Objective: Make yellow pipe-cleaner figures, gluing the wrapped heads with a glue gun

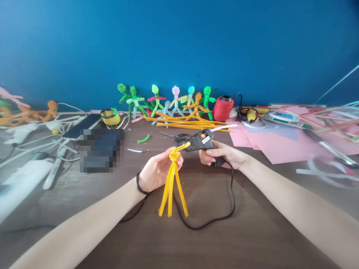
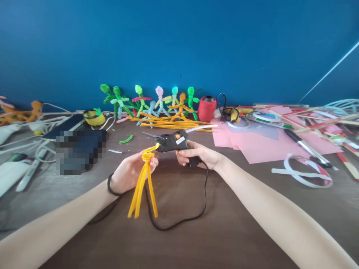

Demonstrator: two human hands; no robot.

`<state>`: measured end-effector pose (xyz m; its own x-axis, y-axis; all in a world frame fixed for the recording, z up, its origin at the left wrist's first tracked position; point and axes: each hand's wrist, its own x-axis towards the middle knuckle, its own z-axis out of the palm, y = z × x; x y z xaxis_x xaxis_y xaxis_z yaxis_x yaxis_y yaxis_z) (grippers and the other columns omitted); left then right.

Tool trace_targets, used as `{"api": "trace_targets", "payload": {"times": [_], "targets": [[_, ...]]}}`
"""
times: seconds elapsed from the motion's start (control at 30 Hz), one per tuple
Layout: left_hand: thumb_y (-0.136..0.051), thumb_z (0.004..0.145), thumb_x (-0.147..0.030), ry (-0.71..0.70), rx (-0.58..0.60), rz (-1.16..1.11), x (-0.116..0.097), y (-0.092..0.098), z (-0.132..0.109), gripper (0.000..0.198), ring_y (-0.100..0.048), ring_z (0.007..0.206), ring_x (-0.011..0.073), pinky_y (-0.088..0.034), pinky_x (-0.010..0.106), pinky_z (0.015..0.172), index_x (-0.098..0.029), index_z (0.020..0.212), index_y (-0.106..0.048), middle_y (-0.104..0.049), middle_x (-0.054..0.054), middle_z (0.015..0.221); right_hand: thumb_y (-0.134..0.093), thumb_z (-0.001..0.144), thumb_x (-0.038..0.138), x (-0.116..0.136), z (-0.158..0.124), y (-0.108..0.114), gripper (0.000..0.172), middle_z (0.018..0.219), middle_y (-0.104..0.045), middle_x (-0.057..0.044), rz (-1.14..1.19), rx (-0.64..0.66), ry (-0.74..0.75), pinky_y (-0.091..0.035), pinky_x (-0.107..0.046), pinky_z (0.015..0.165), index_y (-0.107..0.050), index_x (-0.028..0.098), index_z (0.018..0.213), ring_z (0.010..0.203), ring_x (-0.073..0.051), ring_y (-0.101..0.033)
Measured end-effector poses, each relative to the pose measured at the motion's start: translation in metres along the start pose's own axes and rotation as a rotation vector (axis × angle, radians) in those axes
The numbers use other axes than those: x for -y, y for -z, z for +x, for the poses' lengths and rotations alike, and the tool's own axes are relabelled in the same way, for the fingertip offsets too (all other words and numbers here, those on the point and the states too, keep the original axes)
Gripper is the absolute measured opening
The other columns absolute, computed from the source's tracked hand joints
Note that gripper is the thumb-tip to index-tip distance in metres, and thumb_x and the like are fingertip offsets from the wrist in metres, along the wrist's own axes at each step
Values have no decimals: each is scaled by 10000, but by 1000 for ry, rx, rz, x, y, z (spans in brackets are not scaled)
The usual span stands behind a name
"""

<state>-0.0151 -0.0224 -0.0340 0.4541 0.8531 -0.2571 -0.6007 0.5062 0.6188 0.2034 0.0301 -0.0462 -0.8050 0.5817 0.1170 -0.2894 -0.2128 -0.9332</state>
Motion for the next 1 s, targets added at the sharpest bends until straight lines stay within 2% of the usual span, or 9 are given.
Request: {"api": "trace_targets", "payload": {"times": [0.2, 0.3, 0.4, 0.5, 0.63, 0.8, 0.9, 1.0], "targets": [[-454, 826, -212, 3, -13, -12, -1, -1, 0, 161, -548, 658, 101, -482, 184, 635, -100, 830, -570, -549, 55, 725, -574, 774, 243, 4, 0, -1, 146, 551, -443, 24, -29, -12, -23, -336, -251, 553, -484, 132, 744, 568, -110, -447], [-452, 827, -205, 4, -25, -24, -1, -1, 0, 155, -549, 650, 99, -486, 182, 632, -101, 811, -566, -553, 59, 724, -574, 768, 248, 5, 0, -1, 152, 598, -527, -14, -36, -23, -39, -374, -252, 581, -503, 126, 713, 605, -121, -496], [-447, 827, -201, 2, -35, -31, -1, -2, 0, 159, -547, 643, 100, -490, 184, 623, -100, 784, -562, -554, 66, 725, -571, 761, 235, 3, 0, 0, 117, 679, -596, -44, 17, -71, -54, -418, -266, 635, -524, 128, 769, 672, -139, -552], [-436, 828, -188, 8, -34, -61, -2, -4, -1, 156, -541, 639, 96, -490, 183, 624, -100, 779, -556, -545, 65, 733, -546, 763, 228, 1, 1, 0, 99, 718, -621, -35, 134, -191, -35, -447, -292, 679, -521, 158, 829, 727, -157, -586], [-421, 833, -184, 22, -33, -84, -2, -6, -1, 160, -536, 641, 93, -490, 181, 628, -101, 792, -551, -534, 62, 731, -453, 815, 302, 3, 6, 1, 178, 767, -643, -63, 133, -454, -9, -462, -277, 674, -548, 152, 834, 736, -162, -608], [-404, 842, -185, 24, -30, -77, -3, -6, -1, 180, -539, 648, 94, -494, 177, 620, -96, 792, -552, -536, 64, 738, -405, 826, 405, 10, 7, 7, 325, 659, -639, -73, -242, -752, 39, -438, -248, 570, -582, 134, 790, 634, -165, -596], [-410, 839, -180, 22, -28, -87, -3, -6, -1, 175, -542, 646, 92, -497, 177, 622, -89, 798, -554, -541, 67, 748, -386, 820, 473, 13, 4, 12, 424, 589, -616, -69, -608, -881, -45, -415, -260, 558, -582, 130, 666, 579, -168, -570], [-421, 831, -171, 27, -23, -101, -3, -6, -1, 158, -544, 644, 91, -500, 178, 624, -90, 812, -556, -545, 67, 753, -374, 816, 478, 16, 2, 16, 429, 682, -641, -74, -942, -972, -141, -399, -274, 602, -592, 143, 660, 687, -202, -588]]}}
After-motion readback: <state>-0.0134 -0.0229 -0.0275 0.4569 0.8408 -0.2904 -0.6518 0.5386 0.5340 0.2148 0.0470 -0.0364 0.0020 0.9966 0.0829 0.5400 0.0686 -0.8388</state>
